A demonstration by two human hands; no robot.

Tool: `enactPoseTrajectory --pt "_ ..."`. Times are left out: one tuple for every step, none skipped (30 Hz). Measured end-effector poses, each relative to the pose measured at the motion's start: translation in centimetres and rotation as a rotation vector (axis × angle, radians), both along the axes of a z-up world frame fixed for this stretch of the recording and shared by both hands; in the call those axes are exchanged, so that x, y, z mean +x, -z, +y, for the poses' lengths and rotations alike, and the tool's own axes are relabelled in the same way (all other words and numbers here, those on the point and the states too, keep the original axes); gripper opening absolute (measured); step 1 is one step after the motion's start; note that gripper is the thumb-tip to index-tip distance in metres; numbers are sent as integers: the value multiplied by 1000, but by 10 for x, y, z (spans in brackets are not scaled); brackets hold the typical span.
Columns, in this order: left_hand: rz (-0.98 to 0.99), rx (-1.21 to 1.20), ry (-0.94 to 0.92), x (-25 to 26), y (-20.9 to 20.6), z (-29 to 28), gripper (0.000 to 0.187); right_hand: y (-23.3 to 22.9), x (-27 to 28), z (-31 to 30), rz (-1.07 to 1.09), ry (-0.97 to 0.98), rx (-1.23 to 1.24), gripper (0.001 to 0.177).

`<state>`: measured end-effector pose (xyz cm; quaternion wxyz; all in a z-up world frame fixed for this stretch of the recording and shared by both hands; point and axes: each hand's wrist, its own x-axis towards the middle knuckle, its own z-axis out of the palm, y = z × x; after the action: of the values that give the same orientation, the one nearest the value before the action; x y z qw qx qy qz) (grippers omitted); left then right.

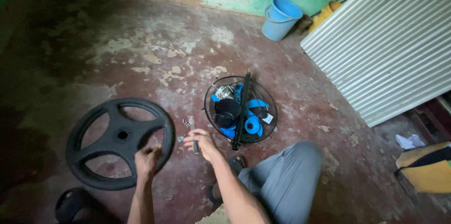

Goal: The person disassembles a standing fan by removing the steering wheel base, pole, and motor components. They then reassemble the fan by attaching the pole to the base and securing it with a screwdriver.

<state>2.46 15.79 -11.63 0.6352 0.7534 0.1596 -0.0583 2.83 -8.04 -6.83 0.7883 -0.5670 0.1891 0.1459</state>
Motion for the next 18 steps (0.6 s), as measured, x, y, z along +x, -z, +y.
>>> enactPoseTrajectory --pt "57 -59 -48 -5 8 -3 33 7 -3 -11 -6 108 9 25" --pt "115 -118 -96 -8 14 -6 30 13 -4 -22 -8 200 -37 25" --pt "173 -173 -142 -12 19 -7 28 19 -6 -31 -9 292 -81 26" --pt "169 -192 -137 -13 25 -9 31 27 -10 -39 22 372 -93 25" --pt "164 -212 -132 -12 29 -12 34 33 -14 -46 52 451 -105 23" --pt "160 -231 -127 -11 32 -14 37 38 -16 -51 83 531 -117 22" --pt "147 -229 -121 -10 35 -15 34 42 -19 -56 145 547 -110 20" --pt "135 -227 -115 -10 38 -16 31 46 -22 -59 207 562 -102 18" --pt "122 -225 -109 -8 40 -18 28 48 -22 -62 269 577 -94 16" --pt "121 -277 -101 -8 43 -20 26 51 -22 -65 288 575 -82 15" --pt "120 -328 -93 -9 48 -19 25 55 -22 -65 308 574 -67 13" --pt "119 -379 -85 -10 52 -19 24 58 -21 -66 328 572 -53 12" --pt "163 -364 -97 -13 56 -20 26 61 -17 -66 294 560 -93 11" --pt "207 -349 -110 -14 58 -20 29 63 -13 -67 260 547 -132 11" --pt "249 -337 -126 -14 60 -21 31 65 -7 -69 224 529 -174 11" --pt "312 -344 -144 -15 63 -17 27 66 2 -73 181 550 -171 11" --pt "374 -354 -160 -18 66 -14 24 65 15 -79 135 570 -170 12" --pt "436 -364 -177 -18 67 -13 22 66 25 -84 89 591 -169 14"
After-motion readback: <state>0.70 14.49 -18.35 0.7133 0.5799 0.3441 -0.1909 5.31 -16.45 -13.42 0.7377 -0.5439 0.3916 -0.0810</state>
